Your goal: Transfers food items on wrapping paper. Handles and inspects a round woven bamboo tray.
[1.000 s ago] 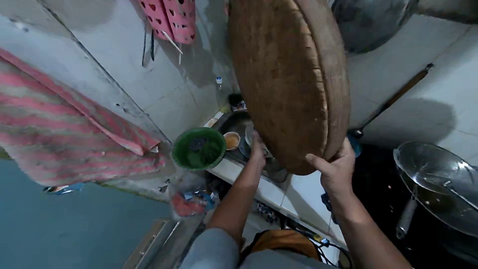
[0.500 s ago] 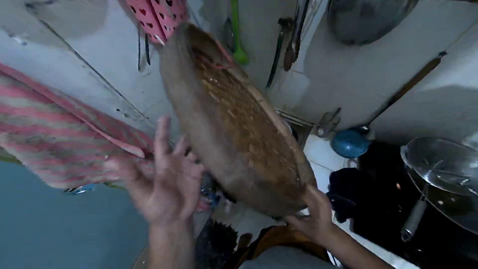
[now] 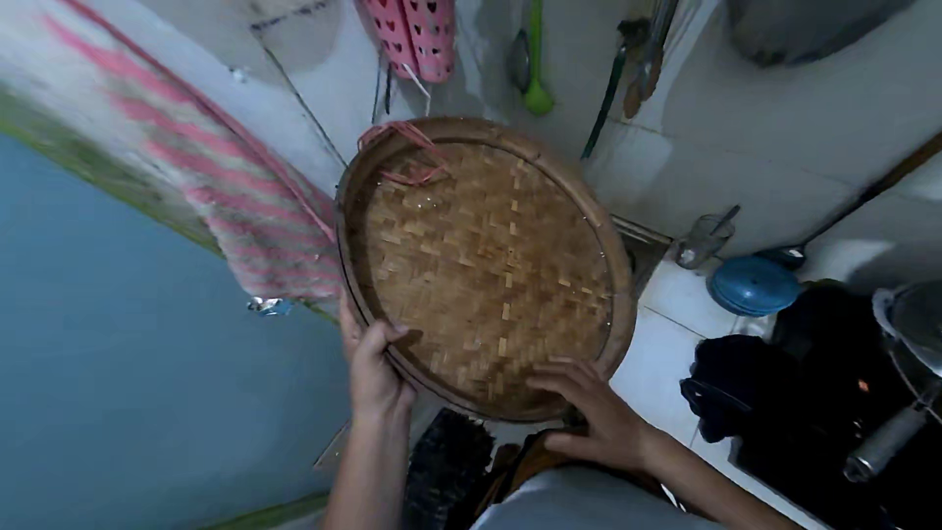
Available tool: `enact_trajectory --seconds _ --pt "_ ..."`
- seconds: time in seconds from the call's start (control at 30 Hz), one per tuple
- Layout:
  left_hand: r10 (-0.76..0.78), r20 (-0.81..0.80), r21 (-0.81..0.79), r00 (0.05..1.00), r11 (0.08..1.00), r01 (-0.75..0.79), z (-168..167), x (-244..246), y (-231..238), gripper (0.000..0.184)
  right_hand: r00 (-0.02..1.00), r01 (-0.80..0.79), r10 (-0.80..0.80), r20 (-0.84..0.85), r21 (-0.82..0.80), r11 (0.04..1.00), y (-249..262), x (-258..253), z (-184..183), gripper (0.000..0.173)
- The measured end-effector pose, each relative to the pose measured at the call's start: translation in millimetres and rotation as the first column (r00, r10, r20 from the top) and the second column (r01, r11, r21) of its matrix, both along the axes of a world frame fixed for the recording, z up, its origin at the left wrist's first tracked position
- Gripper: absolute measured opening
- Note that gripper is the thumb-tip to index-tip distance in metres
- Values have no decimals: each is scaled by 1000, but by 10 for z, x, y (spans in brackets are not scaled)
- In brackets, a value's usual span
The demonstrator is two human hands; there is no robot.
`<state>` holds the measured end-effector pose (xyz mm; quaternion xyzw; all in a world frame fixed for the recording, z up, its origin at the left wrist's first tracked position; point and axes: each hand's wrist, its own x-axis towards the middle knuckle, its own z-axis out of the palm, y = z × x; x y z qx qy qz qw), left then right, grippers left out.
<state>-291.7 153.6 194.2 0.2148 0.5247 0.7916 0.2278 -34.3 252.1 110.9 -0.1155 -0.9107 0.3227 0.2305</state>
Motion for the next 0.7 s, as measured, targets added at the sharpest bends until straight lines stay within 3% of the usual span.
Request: enact_trajectory --seconds 0.03,0.1,0.2,0.27,0.37,0.43,0.5,0.53,0.6,0.7 --pt "2 -15 1 1000 1000 -2 -45 23 -9 91 994 -105 105 -7 -142 984 24 -140 107 62" --pt "11 -10 11 1000 1000 -11 -103 124 -13 97 971 -240 236 -47 -160 957 34 -642 298 59" --pt "10 4 39 1000 999 -10 -92 304 -28 101 951 -295 308 -43 186 937 284 -1581 506 47" --pt "23 -30 42 999 999 -22 -52 341 -78 103 983 -123 149 -107 219 968 750 -1870 710 48" --pt "21 -69 76 997 997 -16 -74 395 -179 102 956 291 -288 -59 62 955 1316 -1908 750 52" --pt "-8 -115 109 993 994 20 -69 392 -149 102 930 330 -298 -215 132 935 1020 -1962 795 49" --pt "-13 -156 104 988 994 30 -38 408 -114 104 931 213 -110 -349 272 938 654 -2122 871 50" --pt "-9 -164 90 986 996 24 -20 414 -126 105 942 166 -70 -328 273 947 660 -2189 941 50" --pt "-11 -194 65 981 998 24 24 403 -143 109 956 237 -198 -218 170 957 1023 -2277 1140 56" --pt "-23 -218 37 976 999 32 34 410 -140 112 847 517 -523 -94 -82 852 1453 -2263 1303 58"
